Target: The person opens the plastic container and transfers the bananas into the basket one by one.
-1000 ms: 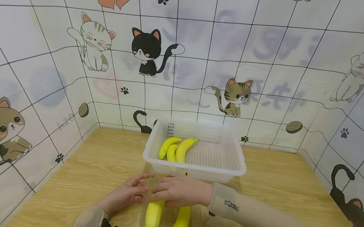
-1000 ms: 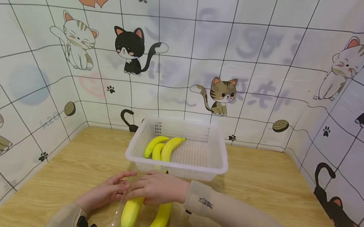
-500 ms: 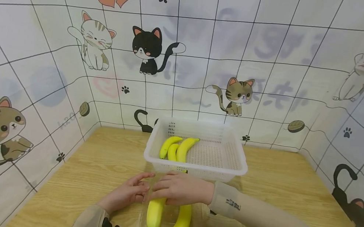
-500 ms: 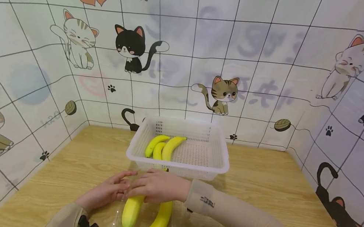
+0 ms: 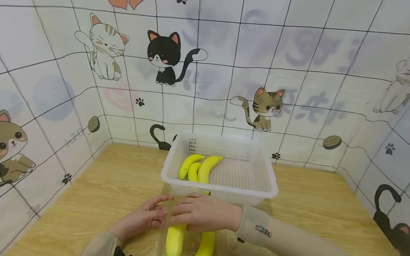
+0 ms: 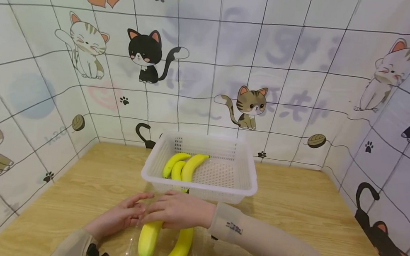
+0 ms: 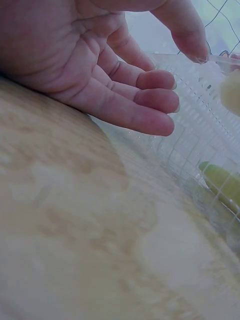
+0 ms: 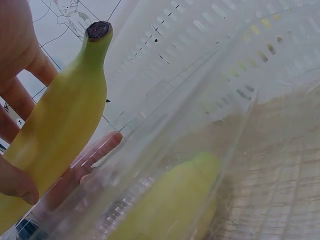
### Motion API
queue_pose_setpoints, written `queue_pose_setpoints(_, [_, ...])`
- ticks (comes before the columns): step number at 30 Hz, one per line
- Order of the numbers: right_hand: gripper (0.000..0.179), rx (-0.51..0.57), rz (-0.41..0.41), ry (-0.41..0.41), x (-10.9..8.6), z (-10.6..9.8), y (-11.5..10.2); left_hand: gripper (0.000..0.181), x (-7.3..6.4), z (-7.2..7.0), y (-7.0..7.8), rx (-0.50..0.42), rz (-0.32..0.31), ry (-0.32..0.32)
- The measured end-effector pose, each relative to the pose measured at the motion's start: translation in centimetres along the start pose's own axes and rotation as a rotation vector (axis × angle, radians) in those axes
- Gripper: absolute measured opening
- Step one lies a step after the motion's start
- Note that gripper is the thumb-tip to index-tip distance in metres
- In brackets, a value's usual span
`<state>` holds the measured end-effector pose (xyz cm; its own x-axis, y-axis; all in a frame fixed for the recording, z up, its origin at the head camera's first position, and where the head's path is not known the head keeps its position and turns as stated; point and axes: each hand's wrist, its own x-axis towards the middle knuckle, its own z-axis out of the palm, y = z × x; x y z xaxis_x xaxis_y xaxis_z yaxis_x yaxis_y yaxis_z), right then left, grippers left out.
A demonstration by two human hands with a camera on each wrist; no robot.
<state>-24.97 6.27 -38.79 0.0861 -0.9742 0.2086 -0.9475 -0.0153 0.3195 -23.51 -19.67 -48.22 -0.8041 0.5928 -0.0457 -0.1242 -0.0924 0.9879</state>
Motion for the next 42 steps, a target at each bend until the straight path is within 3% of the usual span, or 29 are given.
queue_pose_setpoints(18, [0.045, 0.003, -0.04, 0.055, 0.2, -0.6, 0.3, 0.057, 0.1, 0.2, 0.0, 0.009, -0.008, 0.024])
queue_pose_setpoints(32, [0.042, -0.035, -0.038, 0.02, 0.2, -1.4, 0.4, 0.055, -0.1, 0.0, -0.2, -0.014, -0.009, 0.026])
queue_pose_setpoints(42, [0.04, -0.064, -0.037, 0.041, 0.1, -2.0, 0.7, 0.054, -0.2, 0.0, -0.2, -0.018, -0.004, 0.018])
